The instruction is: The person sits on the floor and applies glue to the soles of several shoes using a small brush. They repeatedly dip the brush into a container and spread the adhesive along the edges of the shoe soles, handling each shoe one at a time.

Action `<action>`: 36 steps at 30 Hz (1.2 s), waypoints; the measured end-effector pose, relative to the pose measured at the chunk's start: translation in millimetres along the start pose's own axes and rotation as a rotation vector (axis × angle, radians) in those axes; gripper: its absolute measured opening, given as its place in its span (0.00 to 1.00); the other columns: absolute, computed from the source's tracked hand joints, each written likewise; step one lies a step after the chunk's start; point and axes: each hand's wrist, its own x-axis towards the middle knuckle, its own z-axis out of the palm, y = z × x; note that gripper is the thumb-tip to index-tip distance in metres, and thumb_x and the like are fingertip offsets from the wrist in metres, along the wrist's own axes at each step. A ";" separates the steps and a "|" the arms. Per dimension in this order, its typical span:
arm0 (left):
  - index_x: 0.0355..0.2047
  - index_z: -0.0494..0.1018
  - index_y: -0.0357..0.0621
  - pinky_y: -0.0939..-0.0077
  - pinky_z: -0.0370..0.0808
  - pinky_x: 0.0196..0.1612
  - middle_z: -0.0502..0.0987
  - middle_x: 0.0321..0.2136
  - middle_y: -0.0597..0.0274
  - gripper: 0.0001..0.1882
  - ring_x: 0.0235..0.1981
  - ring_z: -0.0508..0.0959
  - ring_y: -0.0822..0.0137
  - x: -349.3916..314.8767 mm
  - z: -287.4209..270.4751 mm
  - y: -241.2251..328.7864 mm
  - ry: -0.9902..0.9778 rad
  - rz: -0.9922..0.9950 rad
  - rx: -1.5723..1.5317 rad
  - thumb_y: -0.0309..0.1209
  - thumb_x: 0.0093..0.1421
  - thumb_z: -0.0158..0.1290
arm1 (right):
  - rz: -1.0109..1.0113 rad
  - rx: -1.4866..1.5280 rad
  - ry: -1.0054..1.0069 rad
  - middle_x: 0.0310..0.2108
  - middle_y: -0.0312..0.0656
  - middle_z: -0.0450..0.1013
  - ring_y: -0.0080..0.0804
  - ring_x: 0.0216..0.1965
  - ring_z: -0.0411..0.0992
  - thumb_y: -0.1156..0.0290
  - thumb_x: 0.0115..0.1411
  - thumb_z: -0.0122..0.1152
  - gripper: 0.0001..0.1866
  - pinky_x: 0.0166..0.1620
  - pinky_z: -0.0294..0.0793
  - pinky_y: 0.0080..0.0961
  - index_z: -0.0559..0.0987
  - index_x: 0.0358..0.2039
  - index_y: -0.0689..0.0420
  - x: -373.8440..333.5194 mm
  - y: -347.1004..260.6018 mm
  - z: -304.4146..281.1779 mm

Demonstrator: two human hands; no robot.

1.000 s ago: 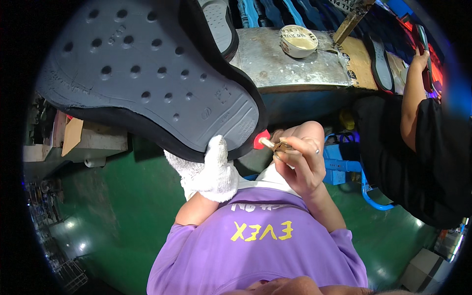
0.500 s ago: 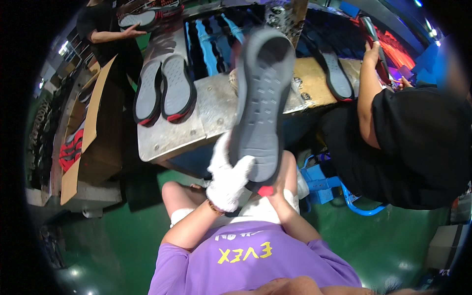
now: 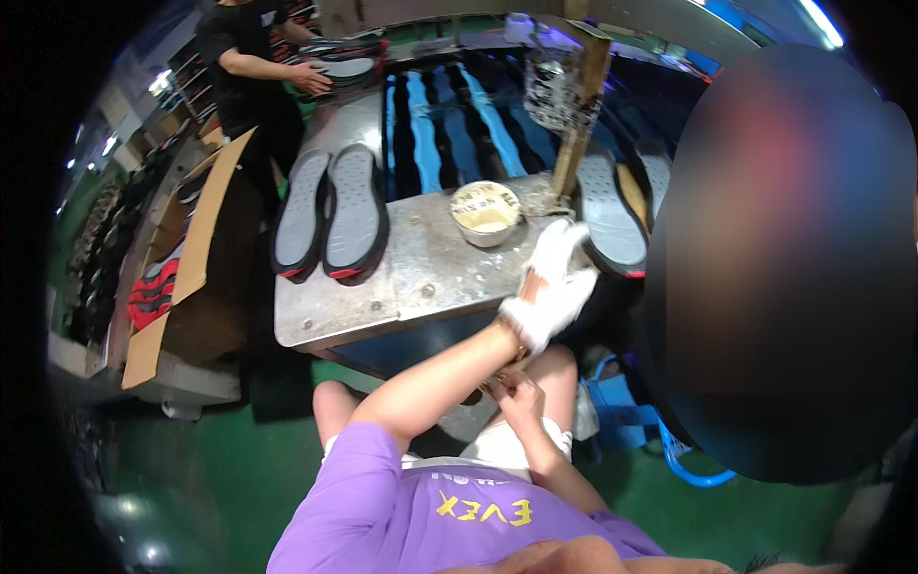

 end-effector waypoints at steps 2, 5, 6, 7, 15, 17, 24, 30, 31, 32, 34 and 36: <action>0.58 0.75 0.50 0.42 0.64 0.66 0.67 0.62 0.38 0.28 0.63 0.66 0.35 -18.3 -68.4 18.1 -0.044 0.140 0.211 0.28 0.54 0.60 | 0.001 0.111 0.007 0.35 0.43 0.81 0.33 0.32 0.80 0.72 0.55 0.70 0.08 0.38 0.80 0.27 0.79 0.26 0.61 4.1 6.3 -0.7; 0.57 0.73 0.50 0.38 0.58 0.68 0.67 0.62 0.41 0.29 0.64 0.64 0.37 -39.2 -171.5 -24.9 0.087 0.096 0.756 0.29 0.52 0.61 | 0.095 0.532 0.013 0.41 0.47 0.79 0.26 0.36 0.78 0.81 0.59 0.67 0.06 0.41 0.79 0.21 0.77 0.28 0.64 6.0 -4.2 2.4; 0.58 0.72 0.48 0.38 0.54 0.69 0.64 0.64 0.42 0.29 0.67 0.61 0.37 -45.9 -198.6 -33.9 0.074 -0.118 0.943 0.32 0.54 0.60 | 0.043 0.537 0.026 0.43 0.49 0.78 0.28 0.39 0.78 0.82 0.61 0.65 0.05 0.43 0.78 0.22 0.77 0.28 0.64 9.9 -9.5 -2.3; 0.58 0.71 0.46 0.35 0.52 0.69 0.62 0.66 0.43 0.29 0.69 0.58 0.37 -65.0 -222.9 -67.1 0.105 -0.211 1.004 0.35 0.55 0.60 | 0.008 0.568 0.046 0.43 0.50 0.77 0.31 0.40 0.78 0.84 0.60 0.63 0.05 0.46 0.78 0.25 0.76 0.29 0.65 15.8 -11.4 -4.9; 0.33 0.79 0.40 0.64 0.69 0.62 0.64 0.66 0.37 0.10 0.65 0.70 0.50 -132.5 -256.6 -21.6 0.289 -0.469 0.241 0.16 0.50 0.60 | -0.485 0.092 0.106 0.45 0.52 0.80 0.45 0.41 0.80 0.79 0.58 0.66 0.05 0.45 0.78 0.36 0.77 0.31 0.64 180.6 -164.1 -88.0; 0.32 0.78 0.38 0.63 0.69 0.63 0.61 0.69 0.41 0.10 0.66 0.68 0.52 -146.3 -255.0 26.1 0.335 -0.572 0.089 0.13 0.50 0.56 | -0.680 -0.085 0.063 0.44 0.51 0.80 0.47 0.43 0.78 0.79 0.57 0.66 0.05 0.47 0.77 0.37 0.77 0.31 0.64 218.9 -177.2 -87.1; 0.66 0.62 0.35 0.63 0.65 0.67 0.68 0.63 0.52 0.28 0.64 0.69 0.59 -180.6 -274.0 22.6 0.827 -0.788 -0.825 0.34 0.69 0.52 | -0.916 -0.511 -0.221 0.37 0.44 0.79 0.49 0.39 0.74 0.78 0.53 0.68 0.07 0.44 0.74 0.39 0.76 0.29 0.62 271.6 -189.9 -59.5; 0.60 0.69 0.39 0.61 0.74 0.60 0.76 0.56 0.52 0.23 0.58 0.76 0.57 -162.7 -276.7 -1.9 0.823 -0.974 -1.208 0.41 0.73 0.45 | -0.970 -0.708 -0.322 0.28 0.42 0.75 0.45 0.35 0.73 0.76 0.51 0.68 0.06 0.42 0.72 0.41 0.78 0.27 0.58 281.0 -183.9 -48.0; 0.60 0.69 0.39 0.60 0.74 0.60 0.76 0.56 0.51 0.23 0.58 0.76 0.56 -156.0 -275.9 -1.3 0.816 -0.988 -1.270 0.42 0.73 0.45 | -0.984 -0.737 -0.325 0.30 0.41 0.76 0.43 0.36 0.73 0.76 0.51 0.67 0.05 0.42 0.71 0.39 0.78 0.27 0.58 280.8 -184.8 -49.8; 0.60 0.69 0.38 0.58 0.75 0.60 0.76 0.57 0.51 0.24 0.57 0.76 0.54 -150.1 -276.1 -0.6 0.813 -1.002 -1.328 0.43 0.73 0.45 | -1.003 -0.761 -0.329 0.31 0.40 0.77 0.42 0.37 0.73 0.75 0.51 0.67 0.05 0.43 0.71 0.37 0.78 0.27 0.57 279.8 -189.4 -51.5; 0.60 0.69 0.38 0.56 0.76 0.60 0.75 0.58 0.50 0.25 0.57 0.77 0.53 -137.7 -277.0 -0.6 0.792 -1.042 -1.426 0.44 0.73 0.46 | -1.050 -0.758 -0.290 0.34 0.38 0.79 0.38 0.40 0.74 0.74 0.52 0.67 0.05 0.44 0.70 0.34 0.78 0.27 0.56 275.9 -200.9 -57.2; 0.61 0.68 0.37 0.54 0.76 0.60 0.75 0.58 0.49 0.27 0.57 0.77 0.51 -130.8 -278.4 -5.1 0.726 -1.067 -1.521 0.45 0.72 0.46 | -1.103 -0.703 -0.203 0.38 0.35 0.80 0.35 0.42 0.74 0.74 0.52 0.67 0.05 0.45 0.70 0.32 0.78 0.27 0.56 270.0 -215.1 -64.7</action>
